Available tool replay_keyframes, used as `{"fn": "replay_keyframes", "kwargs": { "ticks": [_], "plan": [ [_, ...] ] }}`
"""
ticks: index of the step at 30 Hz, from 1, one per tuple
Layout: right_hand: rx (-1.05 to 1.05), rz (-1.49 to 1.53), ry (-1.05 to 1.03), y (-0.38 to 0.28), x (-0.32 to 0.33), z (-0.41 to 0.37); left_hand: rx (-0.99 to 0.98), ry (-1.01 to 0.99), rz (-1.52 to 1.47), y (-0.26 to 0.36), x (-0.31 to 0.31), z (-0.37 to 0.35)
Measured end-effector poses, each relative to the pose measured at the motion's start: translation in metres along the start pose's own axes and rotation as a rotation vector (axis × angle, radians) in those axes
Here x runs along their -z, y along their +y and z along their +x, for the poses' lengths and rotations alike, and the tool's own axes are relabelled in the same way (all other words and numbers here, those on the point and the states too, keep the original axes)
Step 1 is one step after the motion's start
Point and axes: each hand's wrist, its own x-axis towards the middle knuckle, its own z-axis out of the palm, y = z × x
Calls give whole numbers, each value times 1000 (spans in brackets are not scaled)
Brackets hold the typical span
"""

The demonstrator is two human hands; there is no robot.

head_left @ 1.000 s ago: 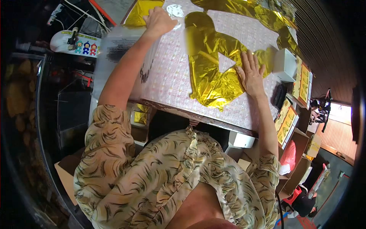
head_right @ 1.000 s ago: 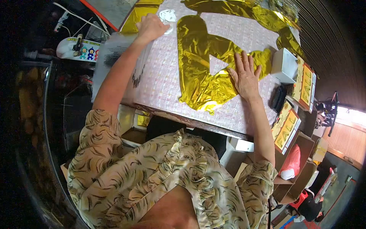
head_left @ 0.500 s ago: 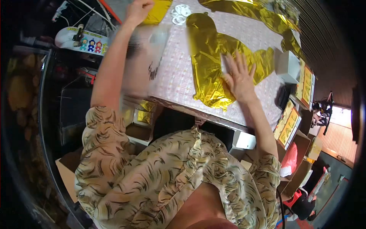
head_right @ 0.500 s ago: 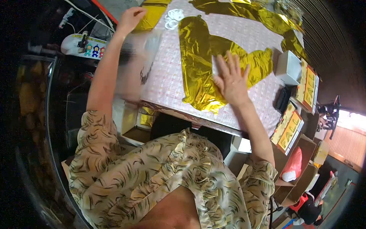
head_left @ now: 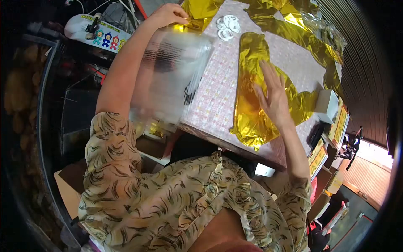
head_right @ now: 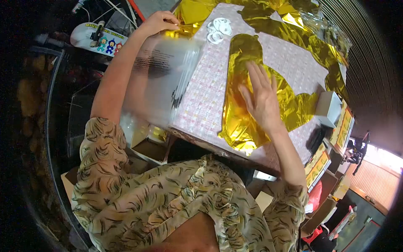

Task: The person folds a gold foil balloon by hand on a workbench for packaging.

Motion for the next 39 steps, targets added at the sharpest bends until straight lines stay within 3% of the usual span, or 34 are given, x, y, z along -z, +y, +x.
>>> {"fn": "replay_keyframes", "kwargs": {
  "ticks": [3, 7, 9, 10, 11, 13, 14, 15, 17, 18, 19, 22, 25, 27, 31, 36, 39],
  "plan": [
    [90, 243, 65, 7, -16, 72, 55, 17, -99, 1, 3, 4],
    [223, 262, 243, 8, -53, 178, 116, -73, -147, 5, 20, 18],
    [137, 191, 146, 1, -67, 216, 221, -106, -71, 13, 27, 21],
    [48, 120, 44, -2, -72, 233, 105, -59, -45, 9, 27, 24],
    [54, 126, 48, -1, -84, 247, 110, -56, -37, 7, 28, 23],
    [219, 580, 139, 2, -116, 263, 106, -4, -57, 11, 27, 24],
    [196, 637, 188, 0, -124, 271, 180, -31, -320, 65, 51, 5],
    [203, 639, 188, -1, -126, 275, 183, -25, -317, 59, 53, 5],
    [-54, 705, 185, -1, -128, 279, 41, 517, -22, 45, 53, 6],
    [-37, 701, 215, 11, -140, 286, 52, 824, -48, 68, 50, -7],
    [-37, 699, 219, 20, -154, 293, 47, 824, -49, 70, 51, -15],
    [-177, 880, 264, 30, -166, 298, 212, 221, -206, 50, 44, -36],
    [-153, 950, 276, 30, -171, 300, 78, 100, -33, 39, 20, -32],
    [-259, 1081, 232, 32, -172, 303, 5, 68, -52, 36, 16, -22],
    [-249, 861, 235, 12, -145, 288, 29, 20, -21, 33, 9, -11],
    [-226, 964, 153, 14, -145, 286, 47, 23, -51, 35, 8, -11],
    [-364, 1071, 133, 4, -126, 278, 69, 83, -84, 18, 5, 1]
  ]
}}
